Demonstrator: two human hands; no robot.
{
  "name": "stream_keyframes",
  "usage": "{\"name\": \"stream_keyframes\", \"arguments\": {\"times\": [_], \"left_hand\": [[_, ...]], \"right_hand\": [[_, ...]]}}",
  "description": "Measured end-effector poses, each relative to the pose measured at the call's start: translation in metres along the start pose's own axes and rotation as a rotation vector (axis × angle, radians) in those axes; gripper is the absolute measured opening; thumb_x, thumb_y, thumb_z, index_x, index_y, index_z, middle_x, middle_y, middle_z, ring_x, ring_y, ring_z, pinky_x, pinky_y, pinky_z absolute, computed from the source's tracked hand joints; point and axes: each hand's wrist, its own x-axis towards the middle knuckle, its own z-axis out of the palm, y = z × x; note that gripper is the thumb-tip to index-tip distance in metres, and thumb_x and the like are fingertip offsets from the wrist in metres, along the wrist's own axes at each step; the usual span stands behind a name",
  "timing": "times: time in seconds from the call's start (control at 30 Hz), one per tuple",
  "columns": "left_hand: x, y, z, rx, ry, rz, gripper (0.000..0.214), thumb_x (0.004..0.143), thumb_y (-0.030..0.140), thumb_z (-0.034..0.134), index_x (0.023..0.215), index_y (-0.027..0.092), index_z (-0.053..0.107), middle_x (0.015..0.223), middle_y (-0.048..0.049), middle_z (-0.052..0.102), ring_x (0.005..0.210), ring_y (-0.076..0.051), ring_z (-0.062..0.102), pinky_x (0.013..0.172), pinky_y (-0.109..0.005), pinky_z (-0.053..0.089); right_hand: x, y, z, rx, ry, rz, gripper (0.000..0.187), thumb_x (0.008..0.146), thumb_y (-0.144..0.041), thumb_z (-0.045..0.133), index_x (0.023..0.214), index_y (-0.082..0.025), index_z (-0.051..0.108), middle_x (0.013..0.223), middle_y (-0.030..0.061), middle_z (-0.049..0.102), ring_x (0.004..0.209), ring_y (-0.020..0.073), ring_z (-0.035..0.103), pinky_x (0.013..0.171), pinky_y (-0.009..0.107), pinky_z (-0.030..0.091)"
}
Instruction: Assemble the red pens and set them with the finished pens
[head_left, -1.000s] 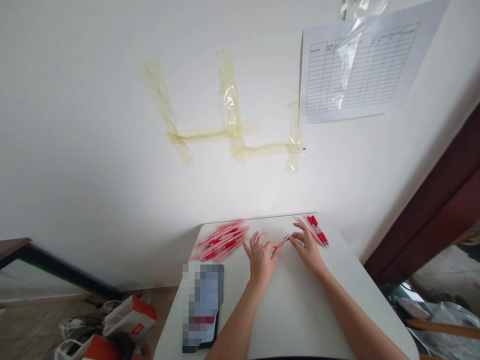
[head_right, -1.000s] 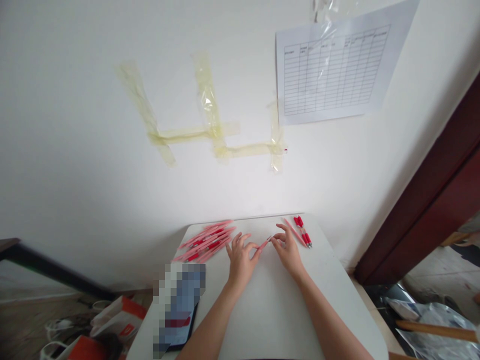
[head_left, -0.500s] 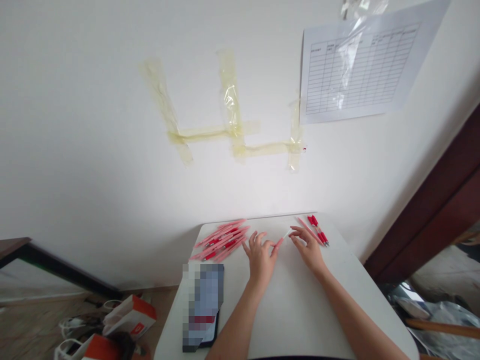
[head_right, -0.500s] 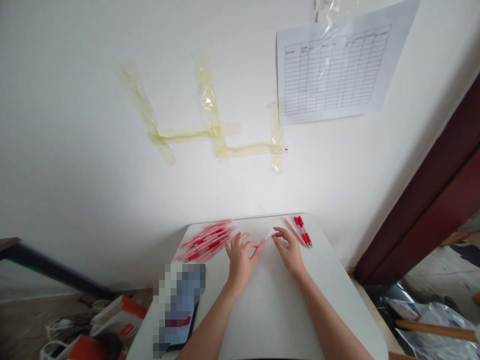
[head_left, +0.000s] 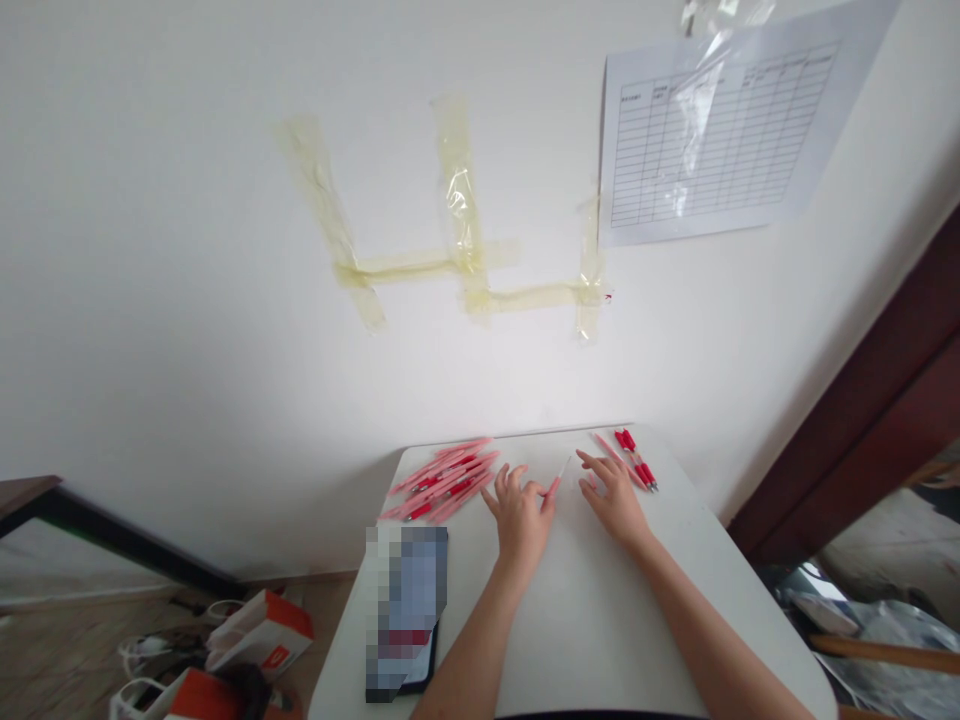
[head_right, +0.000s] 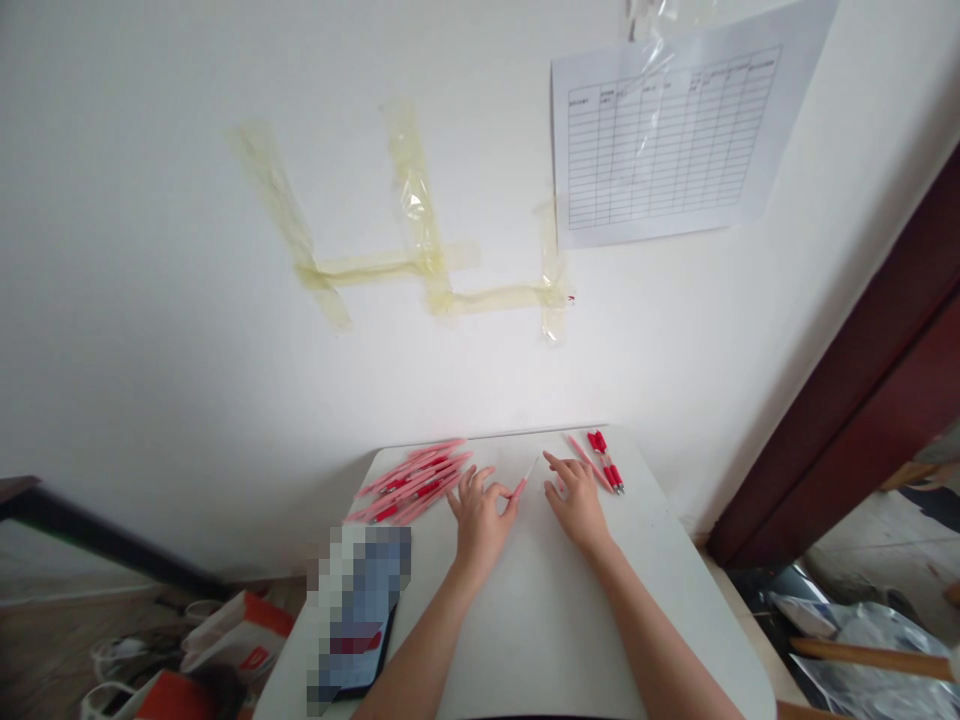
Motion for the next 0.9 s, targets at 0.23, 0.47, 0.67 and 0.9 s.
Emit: {"name": "stream_keyframes", "arguments": {"times": [0.23, 0.47, 0.67, 0.9], "left_hand": [[0.001, -0.005, 0.003, 0.093, -0.015, -0.079, 0.017, 0.089, 0.033, 0.063, 0.080, 0.023, 0.074, 0.132, -0.0085, 0.064, 0.141, -0.036, 0.040, 0.114, -0.073, 0.021], [0.000, -0.010, 0.008, 0.181, -0.032, -0.096, 0.028, 0.092, 0.038, 0.056, 0.078, 0.022, 0.074, 0.134, -0.0095, 0.063, 0.140, -0.037, 0.039, 0.114, -0.073, 0.020], [-0.001, -0.008, 0.007, 0.182, -0.051, -0.097, 0.032, 0.093, 0.040, 0.053, 0.079, 0.021, 0.073, 0.137, -0.0117, 0.061, 0.140, -0.038, 0.037, 0.113, -0.074, 0.020], [-0.001, -0.007, 0.005, 0.169, -0.048, -0.103, 0.027, 0.091, 0.040, 0.056, 0.081, 0.021, 0.072, 0.136, -0.0122, 0.060, 0.140, -0.038, 0.037, 0.112, -0.074, 0.021]], "right_hand": [[0.002, 0.009, -0.003, -0.052, 0.074, 0.044, 0.042, 0.088, -0.034, 0.051, 0.128, -0.025, 0.062, 0.109, 0.0078, 0.070, 0.117, 0.0294, 0.056, 0.101, 0.051, 0.045], [0.003, 0.011, -0.007, -0.043, 0.051, 0.082, 0.038, 0.087, -0.037, 0.052, 0.122, -0.026, 0.063, 0.111, 0.0066, 0.070, 0.119, 0.0296, 0.055, 0.102, 0.051, 0.045], [0.004, 0.012, -0.006, -0.018, 0.041, 0.081, 0.037, 0.086, -0.036, 0.053, 0.120, -0.026, 0.064, 0.111, 0.0069, 0.070, 0.119, 0.0298, 0.055, 0.102, 0.052, 0.044], [0.004, 0.010, -0.008, -0.024, 0.058, 0.097, 0.036, 0.086, -0.036, 0.052, 0.118, -0.025, 0.065, 0.109, 0.0067, 0.070, 0.117, 0.0291, 0.056, 0.103, 0.051, 0.044]]}}
